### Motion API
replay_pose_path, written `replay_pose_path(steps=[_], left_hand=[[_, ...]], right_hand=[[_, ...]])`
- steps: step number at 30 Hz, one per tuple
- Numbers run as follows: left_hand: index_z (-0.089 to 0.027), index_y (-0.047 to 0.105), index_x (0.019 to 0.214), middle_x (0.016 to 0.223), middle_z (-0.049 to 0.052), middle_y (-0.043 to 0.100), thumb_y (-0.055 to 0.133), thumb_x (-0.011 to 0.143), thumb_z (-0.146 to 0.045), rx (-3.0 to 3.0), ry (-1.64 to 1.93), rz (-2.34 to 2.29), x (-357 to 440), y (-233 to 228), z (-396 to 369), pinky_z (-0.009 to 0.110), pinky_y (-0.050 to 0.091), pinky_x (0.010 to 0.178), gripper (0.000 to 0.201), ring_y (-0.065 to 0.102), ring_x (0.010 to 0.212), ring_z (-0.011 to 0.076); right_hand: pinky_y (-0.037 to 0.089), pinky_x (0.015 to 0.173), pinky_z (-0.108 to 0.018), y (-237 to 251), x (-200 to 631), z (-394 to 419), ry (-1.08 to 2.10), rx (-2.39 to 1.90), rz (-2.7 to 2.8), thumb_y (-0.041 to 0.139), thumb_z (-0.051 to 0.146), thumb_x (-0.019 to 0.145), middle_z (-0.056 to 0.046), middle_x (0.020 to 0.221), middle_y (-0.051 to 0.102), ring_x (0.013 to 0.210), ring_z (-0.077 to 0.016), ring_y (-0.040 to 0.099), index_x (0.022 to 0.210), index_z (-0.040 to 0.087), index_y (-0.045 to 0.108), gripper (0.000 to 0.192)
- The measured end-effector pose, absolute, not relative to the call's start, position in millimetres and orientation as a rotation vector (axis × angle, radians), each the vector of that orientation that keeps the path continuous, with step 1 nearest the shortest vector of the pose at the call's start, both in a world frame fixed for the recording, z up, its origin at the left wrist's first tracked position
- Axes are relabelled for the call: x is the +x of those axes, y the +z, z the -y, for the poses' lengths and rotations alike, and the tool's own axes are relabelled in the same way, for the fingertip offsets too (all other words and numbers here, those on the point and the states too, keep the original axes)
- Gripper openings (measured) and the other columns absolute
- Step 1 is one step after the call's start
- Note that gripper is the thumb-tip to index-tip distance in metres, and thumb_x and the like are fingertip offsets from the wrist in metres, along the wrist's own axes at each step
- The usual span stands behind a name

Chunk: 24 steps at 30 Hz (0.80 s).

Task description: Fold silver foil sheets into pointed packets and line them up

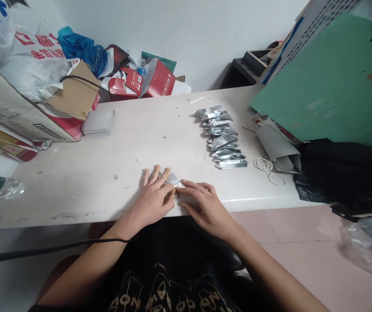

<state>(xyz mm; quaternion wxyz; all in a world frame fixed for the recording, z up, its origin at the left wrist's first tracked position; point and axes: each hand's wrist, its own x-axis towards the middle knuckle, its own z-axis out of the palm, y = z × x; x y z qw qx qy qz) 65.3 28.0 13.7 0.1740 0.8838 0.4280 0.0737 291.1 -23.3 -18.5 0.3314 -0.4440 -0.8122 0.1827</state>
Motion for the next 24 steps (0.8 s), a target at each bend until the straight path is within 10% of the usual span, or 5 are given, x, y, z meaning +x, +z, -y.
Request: replay_pose_path(steps=[24], left_hand=[[-0.022,0.062,0.079,0.17,0.004,0.051,0.069,0.089,-0.017,2.224,0.34,-1.311,72.5,16.2,-33.0,0.072,0.006,0.135,0.013,0.024,0.169,0.0356]], right_hand=[[0.047,0.119,-0.061,-19.8,306.3,26.1,0.264,-1.028,2.463,0.049,0.01,0.103,-0.003,0.166,0.052,0.159,-0.0323,0.043,0.169,0.025,0.039,0.069]])
